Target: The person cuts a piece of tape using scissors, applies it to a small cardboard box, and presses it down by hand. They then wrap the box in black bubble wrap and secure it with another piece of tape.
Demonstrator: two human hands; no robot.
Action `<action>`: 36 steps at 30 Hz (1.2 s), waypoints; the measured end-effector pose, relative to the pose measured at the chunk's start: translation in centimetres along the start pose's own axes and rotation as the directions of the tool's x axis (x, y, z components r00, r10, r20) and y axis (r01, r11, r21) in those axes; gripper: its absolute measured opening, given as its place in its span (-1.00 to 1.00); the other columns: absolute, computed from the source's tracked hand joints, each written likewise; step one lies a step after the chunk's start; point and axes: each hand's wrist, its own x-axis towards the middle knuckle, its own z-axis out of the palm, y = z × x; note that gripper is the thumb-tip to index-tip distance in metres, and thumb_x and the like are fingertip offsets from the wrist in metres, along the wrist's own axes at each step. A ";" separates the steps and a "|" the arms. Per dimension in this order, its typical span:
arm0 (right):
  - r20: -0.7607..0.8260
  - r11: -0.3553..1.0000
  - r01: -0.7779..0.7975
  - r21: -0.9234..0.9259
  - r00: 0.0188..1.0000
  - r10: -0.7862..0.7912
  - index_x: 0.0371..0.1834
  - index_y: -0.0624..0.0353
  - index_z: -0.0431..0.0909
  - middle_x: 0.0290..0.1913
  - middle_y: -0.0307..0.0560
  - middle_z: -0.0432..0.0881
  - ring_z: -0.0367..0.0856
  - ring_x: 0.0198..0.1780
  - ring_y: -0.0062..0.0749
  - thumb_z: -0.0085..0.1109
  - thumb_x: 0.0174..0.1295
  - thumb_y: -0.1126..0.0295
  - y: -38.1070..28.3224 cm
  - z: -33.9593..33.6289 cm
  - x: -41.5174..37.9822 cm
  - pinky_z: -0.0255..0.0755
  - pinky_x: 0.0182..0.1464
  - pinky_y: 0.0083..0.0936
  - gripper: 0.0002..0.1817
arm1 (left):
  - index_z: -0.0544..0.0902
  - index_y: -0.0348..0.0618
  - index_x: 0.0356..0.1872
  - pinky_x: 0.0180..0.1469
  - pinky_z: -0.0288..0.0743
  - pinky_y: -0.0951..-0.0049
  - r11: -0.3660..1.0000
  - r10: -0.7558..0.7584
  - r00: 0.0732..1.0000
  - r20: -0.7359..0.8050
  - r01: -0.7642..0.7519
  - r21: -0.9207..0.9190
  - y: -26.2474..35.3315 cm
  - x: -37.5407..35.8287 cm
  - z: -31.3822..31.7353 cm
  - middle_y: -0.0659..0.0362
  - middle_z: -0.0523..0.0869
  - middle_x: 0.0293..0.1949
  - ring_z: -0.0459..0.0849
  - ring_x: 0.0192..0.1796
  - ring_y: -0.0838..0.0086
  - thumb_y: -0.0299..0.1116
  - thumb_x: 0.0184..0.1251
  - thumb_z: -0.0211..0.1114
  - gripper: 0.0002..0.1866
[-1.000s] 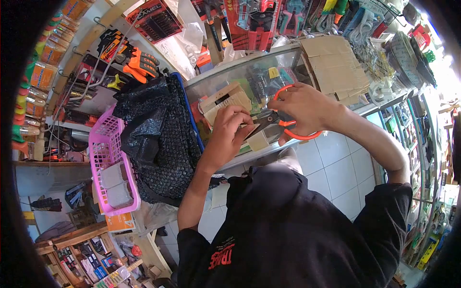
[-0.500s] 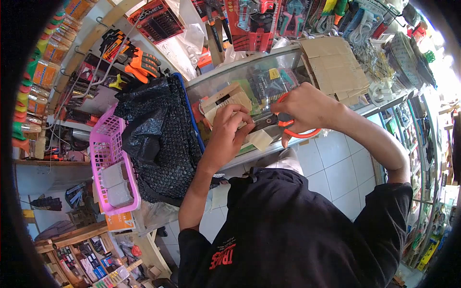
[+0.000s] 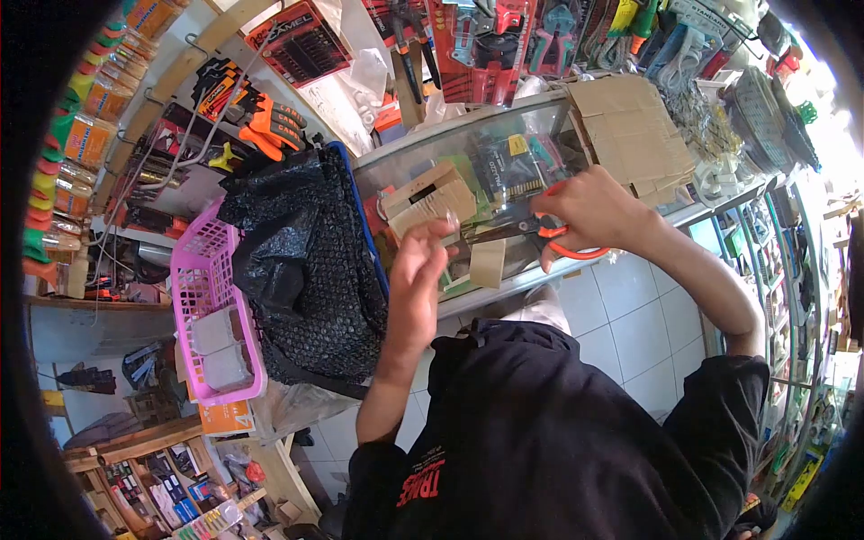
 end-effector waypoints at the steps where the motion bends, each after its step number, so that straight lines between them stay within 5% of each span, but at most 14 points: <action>1: 0.006 1.000 -0.014 0.003 1.000 0.014 -0.10 0.10 0.75 -0.45 0.02 0.76 0.82 -0.27 0.07 0.40 -0.01 -0.51 0.0 -0.1 -0.3 0.63 -0.25 -0.09 -0.17 | 0.47 -0.16 0.37 0.42 0.36 0.26 1.000 0.030 0.999 0.011 -0.030 -0.001 -0.8 -0.6 -0.1 0.03 0.59 0.34 0.52 0.44 0.35 -0.40 0.60 0.31 -0.58; 5: -0.015 0.990 -0.095 0.100 0.995 0.097 -0.09 0.08 0.72 -0.50 0.02 0.68 0.75 -0.35 0.09 0.51 -0.05 -0.46 0.3 0.4 -1.5 0.55 -0.32 -0.10 -0.20 | 0.28 -0.20 0.50 0.41 0.38 0.22 0.953 0.110 0.986 -0.127 -0.069 0.295 -5.6 -2.3 1.1 0.01 0.54 0.35 0.54 0.39 0.30 -0.48 0.44 0.47 -0.30; 9: -0.088 0.966 -0.182 0.186 0.976 0.201 -0.03 0.09 0.71 -0.49 0.07 0.68 0.75 -0.34 0.13 0.54 0.05 -0.36 1.1 1.6 -2.5 0.56 -0.31 -0.07 -0.26 | 0.05 -0.23 0.57 0.35 0.49 0.18 0.865 0.185 0.982 -0.040 -0.143 0.481 -10.4 -2.6 1.9 -0.12 0.65 0.16 0.69 0.18 0.25 -0.50 0.54 0.39 -0.21; 15: -0.023 0.804 -0.508 0.308 0.841 0.540 0.12 0.16 0.63 -0.38 0.18 0.74 0.77 -0.23 0.26 0.52 0.20 -0.19 0.9 5.9 -3.6 0.59 -0.21 0.04 -0.32 | 0.13 -0.23 0.57 0.25 0.58 0.25 0.969 0.095 0.991 -0.096 -0.070 0.238 -10.1 -2.3 2.6 -0.13 0.69 0.13 0.75 0.11 0.20 -0.51 0.58 0.34 -0.29; 18: -0.009 0.786 -0.543 0.297 0.821 0.571 0.19 0.15 0.59 -0.32 0.21 0.76 0.79 -0.18 0.27 0.47 0.29 -0.05 0.1 9.8 -3.7 0.63 -0.15 0.09 -0.40 | 0.28 -0.23 0.56 0.24 0.57 0.19 0.752 0.268 0.959 0.092 -0.268 0.603 -10.9 -2.7 1.4 -0.13 0.72 0.14 0.76 0.12 0.12 -0.49 0.52 0.40 -0.32; 19: -0.021 0.782 -0.543 0.306 0.818 0.575 0.20 0.14 0.58 -0.30 0.21 0.77 0.79 -0.18 0.27 0.46 0.30 -0.01 -0.3 10.9 -3.7 0.63 -0.14 0.09 -0.43 | 0.30 -0.23 0.57 0.27 0.55 0.17 0.497 0.213 0.947 0.240 -0.316 0.808 -8.2 -2.3 1.7 -0.08 0.71 0.15 0.73 0.13 0.12 -0.51 0.50 0.44 -0.30; 22: -0.074 0.792 -0.540 0.285 0.811 0.580 0.30 0.11 0.57 0.01 0.17 0.77 0.79 -0.03 0.21 0.47 0.30 0.17 -1.4 12.6 -3.5 0.67 -0.03 0.03 -0.45 | 0.35 -0.21 0.57 0.31 0.50 0.08 0.421 0.079 0.915 0.397 -0.391 0.819 -8.1 -1.9 1.1 -0.07 0.70 0.14 0.70 0.16 -0.01 -0.53 0.40 0.47 -0.25; 25: -0.054 0.786 -0.572 0.234 0.800 0.598 0.42 0.07 0.57 0.21 0.09 0.67 0.74 0.17 0.08 0.46 0.30 0.28 -1.8 13.7 -3.2 0.62 0.22 -0.05 -0.40 | 0.31 -0.16 0.63 0.28 0.43 0.09 0.309 -0.081 0.907 0.414 -0.372 0.875 -8.7 -2.1 0.8 -0.05 0.74 0.07 0.68 0.18 0.11 -0.57 0.45 0.33 -0.26; 28: -0.192 0.825 -0.526 0.207 0.805 0.562 0.44 0.07 0.57 0.16 0.10 0.66 0.70 0.18 0.08 0.44 0.31 0.32 -2.2 14.7 -3.1 0.57 0.29 -0.04 -0.41 | 0.29 -0.16 0.64 0.45 0.39 0.00 0.261 -0.060 0.902 0.429 -0.400 0.878 -9.3 -2.3 0.4 -0.02 0.73 0.04 0.67 0.20 0.13 -0.57 0.47 0.29 -0.26; 31: -0.159 0.802 -0.556 0.220 0.790 0.592 0.46 0.08 0.57 0.17 0.21 0.63 0.54 0.40 0.19 0.40 0.35 0.29 -3.0 14.6 -2.9 0.55 0.35 -0.03 -0.41 | 0.32 -0.18 0.62 0.65 0.23 -0.06 0.274 0.048 0.892 0.450 -0.445 0.853 -9.3 -2.6 -0.3 0.01 0.72 0.04 0.65 0.25 0.15 -0.57 0.45 0.32 -0.27; 36: -0.157 0.784 -0.546 0.296 0.782 0.604 0.45 0.09 0.59 0.14 0.16 0.60 0.55 0.30 0.18 0.38 0.32 0.39 -3.4 14.5 -3.0 0.54 0.34 -0.03 -0.41 | 0.38 -0.19 0.55 0.73 0.09 -0.14 0.442 0.175 0.892 0.417 -0.450 0.776 -11.8 -3.6 -2.5 0.01 0.72 0.07 0.65 0.28 0.13 -0.66 0.36 0.38 -0.27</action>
